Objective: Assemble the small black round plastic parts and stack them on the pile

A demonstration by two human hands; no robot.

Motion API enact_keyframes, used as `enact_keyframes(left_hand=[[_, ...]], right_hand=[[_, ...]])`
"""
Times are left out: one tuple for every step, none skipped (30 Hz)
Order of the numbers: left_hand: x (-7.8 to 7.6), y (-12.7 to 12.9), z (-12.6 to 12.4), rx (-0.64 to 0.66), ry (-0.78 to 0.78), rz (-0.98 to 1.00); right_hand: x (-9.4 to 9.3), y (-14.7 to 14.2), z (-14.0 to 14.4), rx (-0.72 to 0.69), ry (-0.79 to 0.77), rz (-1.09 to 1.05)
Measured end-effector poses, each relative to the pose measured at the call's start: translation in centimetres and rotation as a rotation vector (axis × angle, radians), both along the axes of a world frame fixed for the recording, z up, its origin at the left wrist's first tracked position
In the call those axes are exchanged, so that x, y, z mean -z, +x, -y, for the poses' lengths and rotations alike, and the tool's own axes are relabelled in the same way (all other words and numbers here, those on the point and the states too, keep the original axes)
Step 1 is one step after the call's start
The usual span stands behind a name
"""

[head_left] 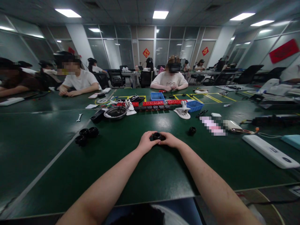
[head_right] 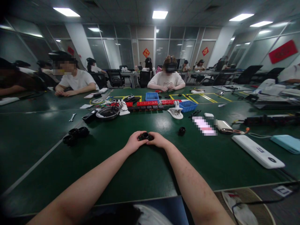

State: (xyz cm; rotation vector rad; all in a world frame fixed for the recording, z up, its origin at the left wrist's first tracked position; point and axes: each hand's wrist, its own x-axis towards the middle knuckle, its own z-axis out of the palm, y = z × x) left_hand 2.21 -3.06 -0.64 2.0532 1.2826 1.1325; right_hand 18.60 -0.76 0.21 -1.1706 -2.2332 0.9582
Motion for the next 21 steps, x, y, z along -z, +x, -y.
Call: enact_keyframes(left_hand=[[0.0, 0.1, 0.0, -0.010, 0.003, -0.003], [0.1, 0.1, 0.0, -0.019, 0.004, -0.005], [0.2, 0.2, 0.0, -0.031, 0.004, -0.007], [0.3, 0.2, -0.1, -0.048, 0.002, -0.007], [0.5, 0.3, -0.2, -0.069, 0.000, -0.005], [0.6, 0.3, -0.3, -0.095, -0.002, -0.003], [0.8, 0.4, -0.4, -0.124, -0.004, 0.000], [0.9, 0.4, -0.4, -0.151, -0.006, 0.003], [1.0, 0.4, -0.5, -0.172, -0.007, 0.005], [1.1, 0.4, -0.6, -0.184, -0.009, 0.007], [1.1, 0.4, -0.6, -0.187, -0.011, 0.009], [1.0, 0.4, -0.6, -0.181, -0.014, 0.010], [0.9, 0.3, -0.5, -0.167, -0.018, 0.011], [0.8, 0.2, -0.5, -0.146, -0.023, 0.011], [0.6, 0.0, -0.4, -0.118, -0.030, 0.011], [0.4, -0.1, -0.4, -0.086, -0.038, 0.010], [0.2, -0.3, -0.3, -0.052, -0.047, 0.009], [0.1, -0.5, -0.3, -0.016, -0.056, 0.009], [-0.1, -0.7, -0.3, 0.015, -0.065, 0.008], [-0.3, -0.9, -0.2, 0.043, -0.072, 0.009], [-0.4, -1.0, -0.2, 0.066, -0.079, 0.010]], right_hand=[[0.1, 0.0, 0.0, 0.027, 0.012, 0.019], [0.2, -0.1, -0.1, 0.059, 0.025, 0.040], [0.4, -0.3, 0.0, 0.096, 0.040, 0.061], [0.7, -0.6, 0.0, 0.140, 0.057, 0.082], [0.9, -1.0, 0.1, 0.189, 0.076, 0.102], [1.2, -1.4, 0.3, 0.243, 0.097, 0.118], [1.5, -2.0, 0.5, 0.297, 0.118, 0.131], [1.7, -2.5, 0.7, 0.345, 0.137, 0.140], [1.9, -3.0, 0.9, 0.383, 0.154, 0.144], [2.0, -3.4, 1.1, 0.405, 0.166, 0.143], [1.9, -3.6, 1.2, 0.408, 0.174, 0.137], [1.8, -3.6, 1.3, 0.390, 0.176, 0.127], [1.6, -3.5, 1.3, 0.352, 0.173, 0.113], [1.3, -3.2, 1.3, 0.296, 0.163, 0.097], [0.9, -2.8, 1.2, 0.232, 0.148, 0.080], [0.6, -2.3, 1.1, 0.165, 0.131, 0.067], [0.3, -1.8, 1.0, 0.098, 0.107, 0.049], [0.0, -1.3, 0.9, 0.038, 0.075, 0.022], [-0.2, -0.8, 0.8, -0.018, 0.030, -0.018], [-0.3, -0.5, 0.8, -0.064, -0.022, -0.066], [-0.4, -0.3, 0.7, -0.098, -0.069, -0.107]])
